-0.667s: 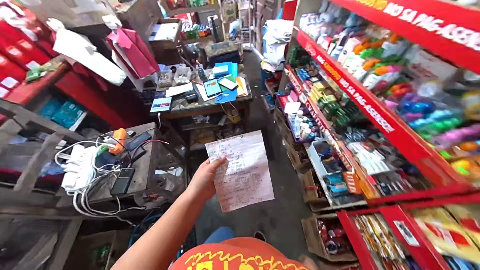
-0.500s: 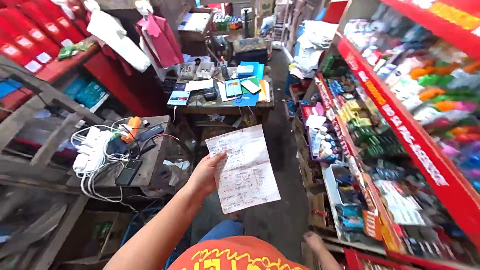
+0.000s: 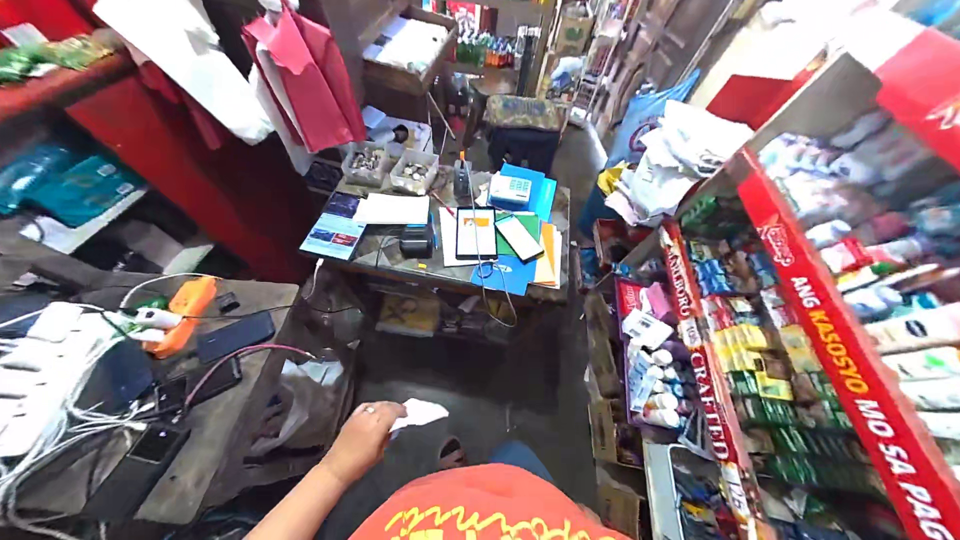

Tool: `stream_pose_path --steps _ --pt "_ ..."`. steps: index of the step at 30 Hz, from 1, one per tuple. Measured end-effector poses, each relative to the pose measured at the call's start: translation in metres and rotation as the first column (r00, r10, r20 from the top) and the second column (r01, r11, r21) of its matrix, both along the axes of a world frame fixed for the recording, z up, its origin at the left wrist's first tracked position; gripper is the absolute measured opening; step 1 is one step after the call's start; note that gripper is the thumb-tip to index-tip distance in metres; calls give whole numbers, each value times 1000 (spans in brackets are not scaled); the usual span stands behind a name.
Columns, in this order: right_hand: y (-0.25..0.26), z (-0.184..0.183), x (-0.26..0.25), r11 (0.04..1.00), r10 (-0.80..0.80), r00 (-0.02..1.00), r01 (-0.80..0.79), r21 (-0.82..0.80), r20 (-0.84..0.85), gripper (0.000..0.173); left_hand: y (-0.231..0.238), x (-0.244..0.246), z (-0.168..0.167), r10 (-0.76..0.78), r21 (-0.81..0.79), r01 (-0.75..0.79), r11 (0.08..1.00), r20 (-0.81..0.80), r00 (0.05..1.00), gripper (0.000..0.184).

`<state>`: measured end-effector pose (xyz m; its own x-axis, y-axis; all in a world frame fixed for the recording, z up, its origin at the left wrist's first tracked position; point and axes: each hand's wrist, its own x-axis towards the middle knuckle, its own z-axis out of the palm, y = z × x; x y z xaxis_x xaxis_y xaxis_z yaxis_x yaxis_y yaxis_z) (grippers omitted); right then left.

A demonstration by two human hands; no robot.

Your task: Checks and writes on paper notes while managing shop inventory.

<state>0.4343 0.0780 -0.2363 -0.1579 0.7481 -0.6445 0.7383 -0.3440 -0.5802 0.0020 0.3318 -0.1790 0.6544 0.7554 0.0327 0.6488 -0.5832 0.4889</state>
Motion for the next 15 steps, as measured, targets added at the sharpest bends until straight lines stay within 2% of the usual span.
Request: stream_pose_path --steps 1,2,3,4,5,8,11,13,15 --pt "10 -34 14 994 -81 983 92 62 -165 55 2 5 -10 -3 -96 -4 995 -70 998 30" --pt "39 -32 6 936 -326 938 301 -185 -122 58 4 10 -18 14 -210 -43 977 -139 990 34" --pt "71 -29 -6 781 -571 821 538 -318 -13 62 8 15 -27 41 -306 -103 947 -202 978 36" --pt "102 -28 -11 673 -677 734 644 -364 46 66 12 18 -38 75 -360 -163 919 -246 966 36" --pt "131 -23 -11 648 -703 710 657 -385 28 68 15 18 -49 105 -405 -218 888 -283 953 35" --pt "230 3 -3 718 -675 712 575 -392 -193 53 23 4 -83 197 -510 -427 747 -443 875 37" --pt "343 48 8 814 -580 718 491 -311 -384 40 16 -26 -112 397 -519 -668 534 -543 740 51" --pt "415 81 19 892 -431 790 445 -77 -436 37 5 -40 -117 562 -487 -792 368 -562 607 69" --pt "476 101 37 925 -233 930 302 230 -285 43 1 -38 -95 625 -487 -856 174 -617 478 84"
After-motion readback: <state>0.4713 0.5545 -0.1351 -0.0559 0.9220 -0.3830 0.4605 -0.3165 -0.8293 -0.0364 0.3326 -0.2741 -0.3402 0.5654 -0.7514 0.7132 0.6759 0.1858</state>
